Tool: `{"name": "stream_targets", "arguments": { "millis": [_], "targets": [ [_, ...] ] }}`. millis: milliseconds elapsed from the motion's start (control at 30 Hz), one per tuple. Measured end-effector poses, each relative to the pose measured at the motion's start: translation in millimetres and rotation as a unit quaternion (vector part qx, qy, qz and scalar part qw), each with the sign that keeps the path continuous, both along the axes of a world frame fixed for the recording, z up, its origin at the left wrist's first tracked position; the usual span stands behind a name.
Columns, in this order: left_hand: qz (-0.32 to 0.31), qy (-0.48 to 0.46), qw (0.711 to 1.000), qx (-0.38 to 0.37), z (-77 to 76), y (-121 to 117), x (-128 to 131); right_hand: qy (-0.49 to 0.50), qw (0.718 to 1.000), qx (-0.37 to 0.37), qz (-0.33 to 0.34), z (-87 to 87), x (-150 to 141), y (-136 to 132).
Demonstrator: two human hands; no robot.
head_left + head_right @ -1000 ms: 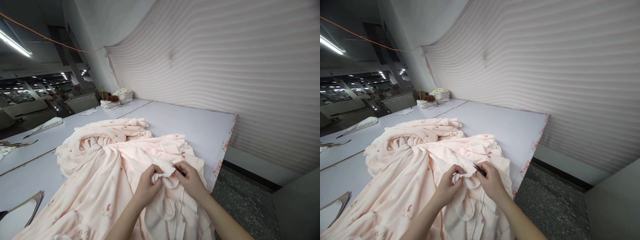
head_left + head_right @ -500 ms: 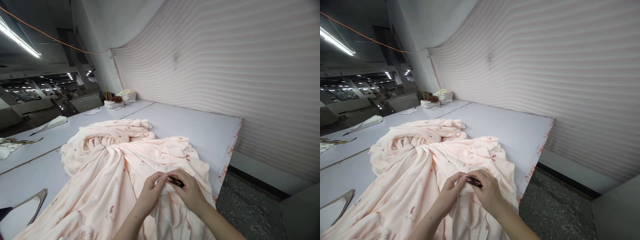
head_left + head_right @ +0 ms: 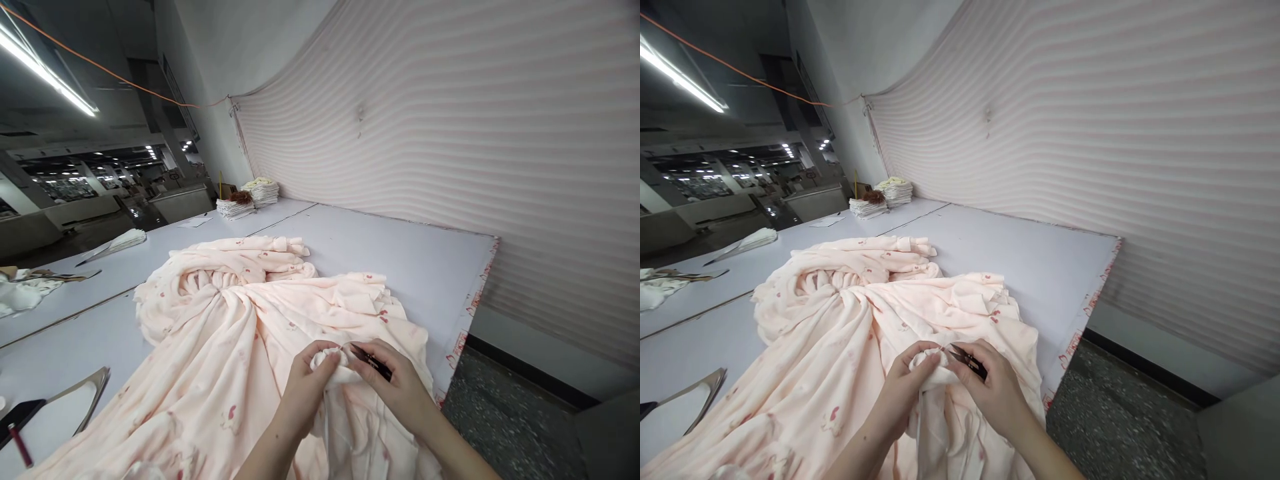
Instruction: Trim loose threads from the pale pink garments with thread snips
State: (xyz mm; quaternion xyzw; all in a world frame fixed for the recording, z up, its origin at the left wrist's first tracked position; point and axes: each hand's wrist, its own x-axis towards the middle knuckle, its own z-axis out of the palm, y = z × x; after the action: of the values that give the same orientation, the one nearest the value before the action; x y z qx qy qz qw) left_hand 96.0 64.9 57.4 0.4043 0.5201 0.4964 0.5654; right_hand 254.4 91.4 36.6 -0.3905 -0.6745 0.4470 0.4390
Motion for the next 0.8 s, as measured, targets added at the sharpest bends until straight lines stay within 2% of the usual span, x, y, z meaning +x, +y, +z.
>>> {"name": "stream_targets", "arguments": {
  "millis": [100, 200, 267, 333, 400, 467, 500, 567, 633, 700, 733, 767, 800],
  "targets": [
    [-0.03, 0.03, 0.999, 0.015, -1.7, -2.1, 1.8, -0.012, 1.0, -0.003, 0.019, 4.7, 2.5, 0.1],
    [-0.055, 0.112, 0.991, 0.054, -3.5, -2.1, 5.3, 0.023, 0.998, -0.045, 0.046, 4.9, 0.5, 2.3],
    [-0.039, 0.176, 0.979, 0.096, -2.6, 0.8, 0.5, 0.049, 0.996, -0.067, 0.032, -0.4, 2.4, 4.9],
    [0.031, 0.223, 0.965, 0.138, 2.7, 6.6, -17.2, 0.061, 0.996, -0.061, -0.027, -9.8, 9.2, 8.0],
    [0.141, 0.196, 0.956, 0.168, 13.8, 14.3, -48.8, 0.05, 0.992, -0.053, -0.105, -20.9, 19.1, 10.9],
    [0.241, 0.043, 0.951, 0.191, 28.7, 21.7, -86.1, 0.028, 0.985, -0.057, -0.157, -30.6, 27.9, 12.9],
    [0.248, -0.047, 0.948, 0.191, 36.0, 24.6, -102.1, 0.017, 0.983, -0.061, -0.17, -34.2, 30.4, 13.4],
    [0.199, -0.132, 0.956, 0.169, 46.1, 27.8, -119.2, 0.011, 0.981, -0.068, -0.179, -38.7, 30.0, 13.7],
    [0.122, -0.111, 0.978, 0.129, 45.4, 27.0, -108.9, 0.043, 0.98, -0.09, -0.173, -40.7, 23.6, 13.2],
    [0.029, -0.01, 0.994, 0.106, 32.6, 22.7, -74.7, 0.101, 0.974, -0.124, -0.158, -41.4, 15.5, 12.8],
    [-0.048, 0.092, 0.989, 0.108, 23.0, 19.5, -53.3, 0.128, 0.971, -0.135, -0.151, -41.5, 12.7, 12.6],
    [-0.137, 0.201, 0.961, 0.133, 12.5, 16.2, -32.0, 0.146, 0.968, -0.141, -0.148, -41.6, 11.7, 12.2],
    [-0.196, 0.282, 0.925, 0.161, 2.2, 12.9, -13.2, 0.157, 0.966, -0.143, -0.148, -41.6, 12.8, 11.5]
  ]
}}
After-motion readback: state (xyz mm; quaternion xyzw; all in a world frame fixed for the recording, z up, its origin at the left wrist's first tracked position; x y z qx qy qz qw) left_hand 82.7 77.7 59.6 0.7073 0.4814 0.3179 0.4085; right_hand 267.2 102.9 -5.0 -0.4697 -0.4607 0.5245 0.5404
